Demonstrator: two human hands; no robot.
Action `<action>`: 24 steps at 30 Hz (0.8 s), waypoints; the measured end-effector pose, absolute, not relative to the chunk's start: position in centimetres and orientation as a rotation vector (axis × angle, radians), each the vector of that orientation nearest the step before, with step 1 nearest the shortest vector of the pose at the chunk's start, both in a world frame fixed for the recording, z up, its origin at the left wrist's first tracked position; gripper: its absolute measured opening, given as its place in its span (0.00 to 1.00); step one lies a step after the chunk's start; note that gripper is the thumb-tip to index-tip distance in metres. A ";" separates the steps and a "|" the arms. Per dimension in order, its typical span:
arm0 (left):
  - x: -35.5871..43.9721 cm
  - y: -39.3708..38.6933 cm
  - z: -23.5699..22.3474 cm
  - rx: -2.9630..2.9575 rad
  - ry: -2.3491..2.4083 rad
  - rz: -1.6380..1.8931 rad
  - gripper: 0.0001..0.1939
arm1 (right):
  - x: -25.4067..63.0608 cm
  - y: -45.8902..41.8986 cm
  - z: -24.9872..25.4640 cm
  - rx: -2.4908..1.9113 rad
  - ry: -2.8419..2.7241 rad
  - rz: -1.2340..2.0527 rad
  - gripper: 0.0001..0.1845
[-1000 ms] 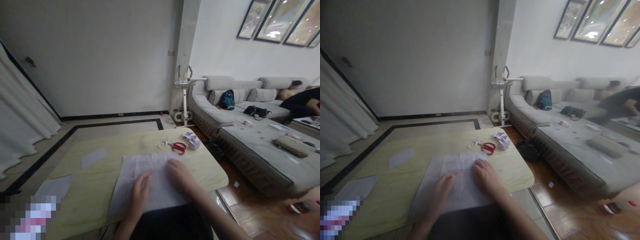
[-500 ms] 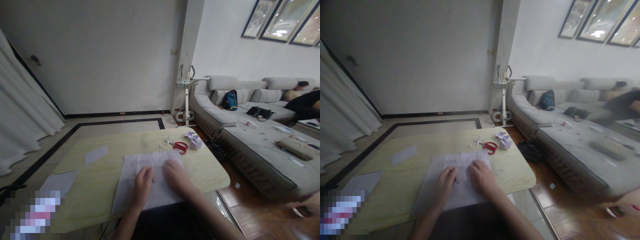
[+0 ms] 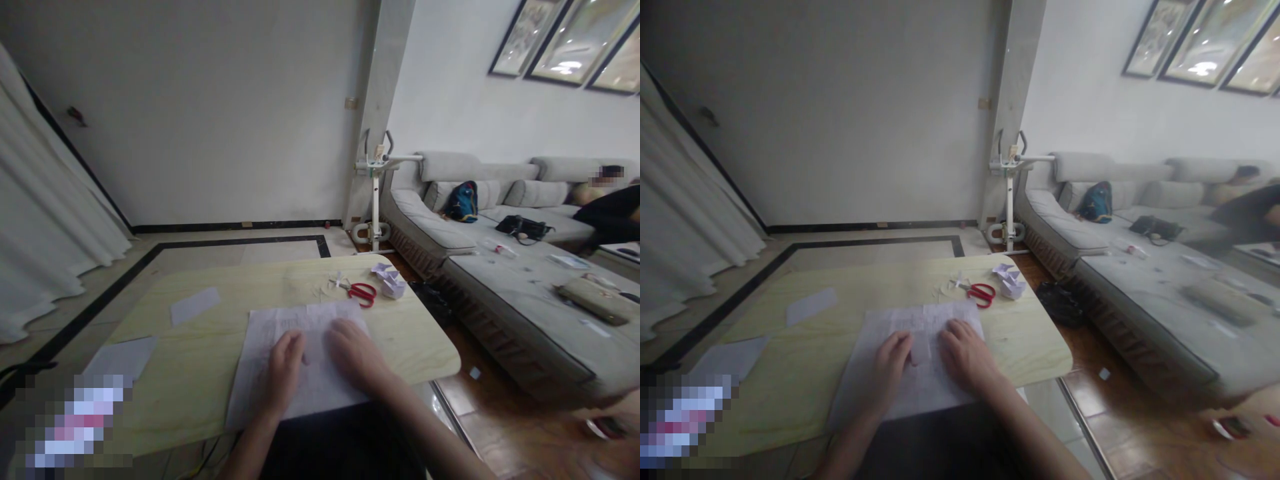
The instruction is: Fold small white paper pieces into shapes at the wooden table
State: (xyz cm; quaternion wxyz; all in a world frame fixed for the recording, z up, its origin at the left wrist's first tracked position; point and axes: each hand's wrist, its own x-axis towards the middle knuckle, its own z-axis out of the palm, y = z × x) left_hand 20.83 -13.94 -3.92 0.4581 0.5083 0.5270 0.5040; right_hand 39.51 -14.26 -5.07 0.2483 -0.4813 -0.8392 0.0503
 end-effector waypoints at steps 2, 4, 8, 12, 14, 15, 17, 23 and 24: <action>20.8 -14.0 -4.1 1.275 1.301 1.231 0.13 | 39.6 -14.1 -5.2 -1.301 -2.289 0.135 0.13; 20.7 -14.1 -4.3 1.294 1.310 1.224 0.13 | 39.6 -14.0 -5.2 -1.292 -2.288 0.131 0.12; 20.7 -13.9 -4.6 1.301 1.316 1.234 0.14 | 39.7 -13.9 -5.3 -1.294 -2.288 0.158 0.12; 20.7 -13.7 -4.7 1.305 1.315 1.233 0.14 | 39.9 -14.1 -5.8 -1.370 -2.263 0.149 0.17; 20.7 -13.7 -4.6 1.308 1.314 1.230 0.14 | 40.0 -14.1 -6.2 -1.429 -2.246 0.134 0.23; 20.8 -13.8 -4.6 1.308 1.313 1.228 0.14 | 40.0 -14.1 -6.3 -1.452 -2.243 0.135 0.25; 20.8 -13.8 -4.5 1.308 1.311 1.223 0.15 | 40.0 -14.0 -6.4 -1.485 -2.249 0.152 0.26; 20.8 -13.9 -4.4 1.305 1.313 1.212 0.15 | 39.9 -13.9 -6.0 -1.565 -2.315 0.152 0.31; 20.8 -13.9 -4.3 1.309 1.312 1.210 0.15 | 39.9 -13.9 -6.0 -1.571 -2.322 0.154 0.31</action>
